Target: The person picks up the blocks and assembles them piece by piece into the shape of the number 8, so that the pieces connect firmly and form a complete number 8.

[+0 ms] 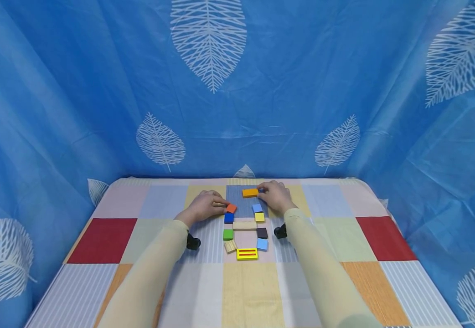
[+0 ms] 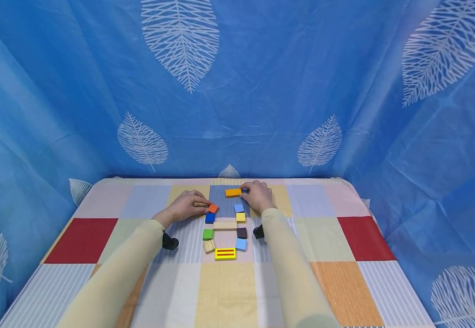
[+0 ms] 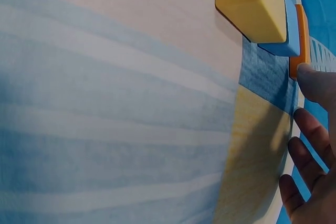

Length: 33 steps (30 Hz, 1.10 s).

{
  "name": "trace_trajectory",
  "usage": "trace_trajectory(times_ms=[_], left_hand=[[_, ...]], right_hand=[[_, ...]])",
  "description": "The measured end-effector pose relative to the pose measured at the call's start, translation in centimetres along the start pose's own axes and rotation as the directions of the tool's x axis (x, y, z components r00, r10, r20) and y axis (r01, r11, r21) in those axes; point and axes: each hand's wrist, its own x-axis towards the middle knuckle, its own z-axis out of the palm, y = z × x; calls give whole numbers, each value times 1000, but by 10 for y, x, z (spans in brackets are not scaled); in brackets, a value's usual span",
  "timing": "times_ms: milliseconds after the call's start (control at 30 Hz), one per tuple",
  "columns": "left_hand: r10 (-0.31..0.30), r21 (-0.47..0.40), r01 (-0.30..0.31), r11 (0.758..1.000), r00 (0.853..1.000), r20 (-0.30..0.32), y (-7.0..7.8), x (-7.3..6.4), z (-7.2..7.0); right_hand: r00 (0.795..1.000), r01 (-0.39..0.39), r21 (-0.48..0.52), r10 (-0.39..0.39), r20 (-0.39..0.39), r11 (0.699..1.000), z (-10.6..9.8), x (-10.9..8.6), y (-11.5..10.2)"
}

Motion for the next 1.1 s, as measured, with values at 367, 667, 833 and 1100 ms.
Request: trace_trajectory(times_ms=[367,667,833,1100], left_hand=[[-10,-18,10,1000,1000,-1,0,-1,0],[-23,-34,23,999,1000,-4,0,0,0],[-12,-20,12,1000,1000,-4,-1,0,1],[-18,-21,18,1000,1000,-3,-1,0,2]], right_hand=[[1000,-12,-1,12,-14,1000,3,2,1],[1000,-15,6,15,-14,1000,3,3,2],[1000,-15,8,15,-2,1000,3,4,3],[1000,-17,2,17,2,1000,4,4,4]])
